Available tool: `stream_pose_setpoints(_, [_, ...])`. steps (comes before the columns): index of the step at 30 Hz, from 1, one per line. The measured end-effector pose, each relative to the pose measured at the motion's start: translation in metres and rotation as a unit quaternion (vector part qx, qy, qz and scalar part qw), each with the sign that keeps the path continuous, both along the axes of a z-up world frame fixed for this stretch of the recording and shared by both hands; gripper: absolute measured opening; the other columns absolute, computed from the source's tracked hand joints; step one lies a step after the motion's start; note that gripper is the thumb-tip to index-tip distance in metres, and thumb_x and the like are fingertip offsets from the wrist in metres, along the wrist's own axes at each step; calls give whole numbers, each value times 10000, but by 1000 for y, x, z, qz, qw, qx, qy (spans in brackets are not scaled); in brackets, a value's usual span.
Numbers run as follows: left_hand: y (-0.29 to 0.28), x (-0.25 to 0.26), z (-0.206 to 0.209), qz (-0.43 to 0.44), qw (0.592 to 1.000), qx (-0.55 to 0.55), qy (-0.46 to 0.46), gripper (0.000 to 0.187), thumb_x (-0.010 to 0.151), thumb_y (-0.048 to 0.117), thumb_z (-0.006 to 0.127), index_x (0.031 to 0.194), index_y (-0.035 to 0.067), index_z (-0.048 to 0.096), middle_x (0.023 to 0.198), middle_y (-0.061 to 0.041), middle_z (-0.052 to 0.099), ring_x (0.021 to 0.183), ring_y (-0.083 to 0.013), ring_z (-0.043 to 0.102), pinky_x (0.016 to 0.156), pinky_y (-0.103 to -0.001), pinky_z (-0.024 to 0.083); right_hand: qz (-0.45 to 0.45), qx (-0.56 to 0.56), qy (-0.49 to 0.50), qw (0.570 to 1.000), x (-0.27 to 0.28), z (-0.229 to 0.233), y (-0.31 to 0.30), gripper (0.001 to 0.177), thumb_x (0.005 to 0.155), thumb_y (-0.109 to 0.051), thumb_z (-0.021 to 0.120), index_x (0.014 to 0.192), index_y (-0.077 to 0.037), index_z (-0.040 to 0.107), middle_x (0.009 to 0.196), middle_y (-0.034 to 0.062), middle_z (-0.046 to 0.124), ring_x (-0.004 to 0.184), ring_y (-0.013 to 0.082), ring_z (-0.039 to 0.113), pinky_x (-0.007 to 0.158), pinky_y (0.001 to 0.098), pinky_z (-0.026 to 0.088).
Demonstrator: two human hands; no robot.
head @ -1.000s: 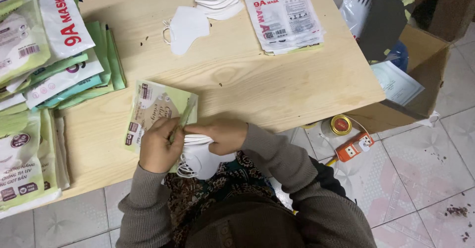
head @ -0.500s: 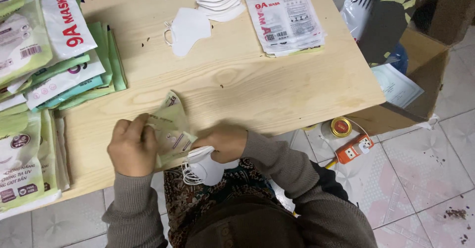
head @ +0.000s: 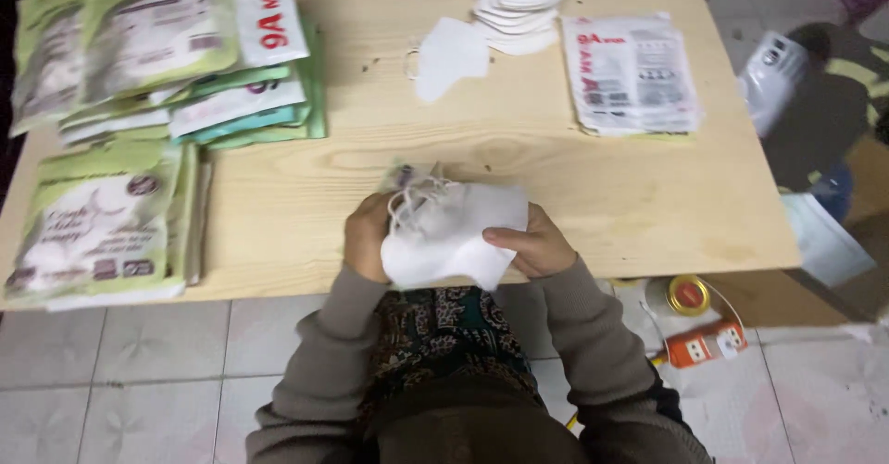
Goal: Packaging face masks into individual plastic bags.
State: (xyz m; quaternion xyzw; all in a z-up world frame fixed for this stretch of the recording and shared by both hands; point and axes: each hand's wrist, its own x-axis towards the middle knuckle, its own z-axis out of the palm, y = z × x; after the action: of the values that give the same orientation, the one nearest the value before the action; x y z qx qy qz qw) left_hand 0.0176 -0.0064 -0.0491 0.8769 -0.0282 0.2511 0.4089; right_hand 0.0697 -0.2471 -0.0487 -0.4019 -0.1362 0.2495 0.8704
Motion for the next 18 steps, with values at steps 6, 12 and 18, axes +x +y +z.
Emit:
stream_pose_setpoints(6, [3, 4, -5, 83, 994, -71, -20, 240, 894, 58, 661, 1113, 38, 759, 965, -170, 740, 951, -378, 723, 843, -421, 585, -107, -223, -51, 968, 10, -20, -10, 342, 789, 3, 834, 1112, -57, 740, 960, 81, 766, 865, 202, 713, 728, 368, 608])
stream_pose_setpoints(12, [-22, 6, -34, 95, 993, 51, -52, 320, 906, 126, 652, 1198, 28, 740, 996, -219, 742, 963, -406, 714, 819, -488, 580, -162, -412, -210, 871, -11, -12, -1, 475, 868, -79, 746, 1323, 28, 660, 1236, 327, 673, 1221, 435, 595, 995, 558, 507])
stream_pose_setpoints(18, [-47, 1, -38, 89, 979, 163, -88, 330, 982, 190, 592, 1258, 60, 719, 890, -142, 728, 749, -293, 732, 634, -366, 598, -123, -285, -160, 937, -19, -61, 30, 383, 903, -40, 728, 1281, -12, 681, 1010, 252, 730, 888, 322, 704, 777, 478, 617])
